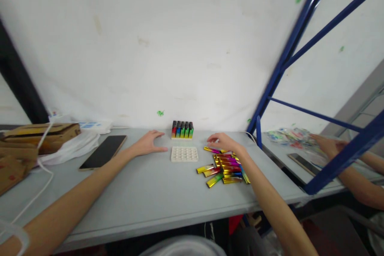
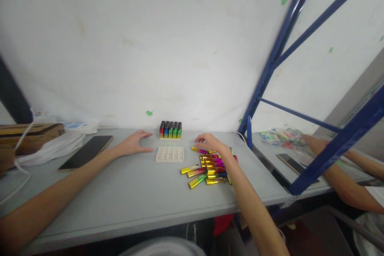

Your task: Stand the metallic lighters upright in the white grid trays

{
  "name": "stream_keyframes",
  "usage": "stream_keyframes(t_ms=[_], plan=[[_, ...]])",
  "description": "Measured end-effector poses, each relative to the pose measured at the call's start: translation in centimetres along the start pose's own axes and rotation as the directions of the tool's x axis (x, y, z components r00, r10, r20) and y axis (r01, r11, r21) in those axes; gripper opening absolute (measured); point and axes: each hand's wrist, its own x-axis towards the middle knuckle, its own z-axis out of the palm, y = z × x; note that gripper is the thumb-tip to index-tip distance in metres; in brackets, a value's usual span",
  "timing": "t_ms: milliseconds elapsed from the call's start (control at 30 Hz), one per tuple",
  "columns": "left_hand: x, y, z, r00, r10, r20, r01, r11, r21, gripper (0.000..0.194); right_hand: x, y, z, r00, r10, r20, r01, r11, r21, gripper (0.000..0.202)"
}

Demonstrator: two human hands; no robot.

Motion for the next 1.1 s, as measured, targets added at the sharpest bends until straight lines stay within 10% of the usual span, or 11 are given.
stream_keyframes(t_ms=[233, 533, 1100], plan=[[-0.8, 5.9, 1.8, 0.969, 0.200, 0.145, -0.198, 0.980, -0.029, 0.081, -0.1, 1.9, 1.0, 0.991, 0.090, 0.103, -0.078, 0.991, -0.112, 0.014], [1.1, 8.6, 3.8, 0.962, 0.206, 0.178, -0.205, 0.979, -0.024, 0.066, 2.5, -1.1, 2.2, 0.991, -0.015, -0.130, 0.024, 0.997, 0.067, 0.023], [-1.0, 8.5, 4.3, 0.965, 0.242, 0.102, -0.248, 0.967, 0.053, 0.076, 1.9, -5.3, 6.0, 0.965, 0.207, -0.159, -0.005, 0.623, 0.782, 0.057]])
